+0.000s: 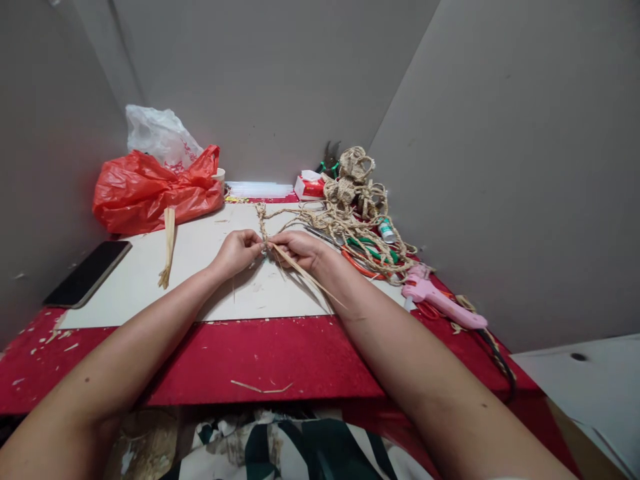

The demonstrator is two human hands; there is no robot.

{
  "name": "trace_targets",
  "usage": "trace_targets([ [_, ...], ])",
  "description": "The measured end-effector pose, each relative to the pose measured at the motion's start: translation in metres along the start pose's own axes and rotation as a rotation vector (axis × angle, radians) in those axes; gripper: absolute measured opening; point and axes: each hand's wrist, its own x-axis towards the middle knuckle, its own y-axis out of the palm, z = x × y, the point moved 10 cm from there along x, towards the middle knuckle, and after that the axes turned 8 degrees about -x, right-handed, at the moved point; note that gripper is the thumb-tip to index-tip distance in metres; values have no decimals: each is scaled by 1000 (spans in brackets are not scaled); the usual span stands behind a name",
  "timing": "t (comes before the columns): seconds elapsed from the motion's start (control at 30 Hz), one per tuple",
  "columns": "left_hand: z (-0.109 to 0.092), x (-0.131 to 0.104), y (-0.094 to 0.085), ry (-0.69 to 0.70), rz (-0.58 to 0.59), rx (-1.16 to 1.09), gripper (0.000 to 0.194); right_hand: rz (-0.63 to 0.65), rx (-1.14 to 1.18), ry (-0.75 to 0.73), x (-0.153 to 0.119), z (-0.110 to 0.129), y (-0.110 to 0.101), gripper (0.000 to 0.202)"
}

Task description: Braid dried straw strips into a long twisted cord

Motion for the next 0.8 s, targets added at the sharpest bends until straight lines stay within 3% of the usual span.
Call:
trace_targets([
  [0.13, -20, -4, 2, 197, 3, 404, 13, 17, -34, -9, 1, -1, 0, 29],
  [0.23, -23, -7, 5, 234, 4, 617, 15, 1, -29, 10, 0, -2, 1, 28],
  [0.3, -23, -7, 5, 241, -6, 639, 16, -19, -19, 21, -2, -2, 2, 29],
  [0.5, -20, -5, -3, 221, -55, 286, 7, -78, -34, 22, -7, 1, 3, 30],
  [0.8, 9, -3, -1, -124, -36, -302, 17, -81, -53, -33, 0, 1, -5, 22],
])
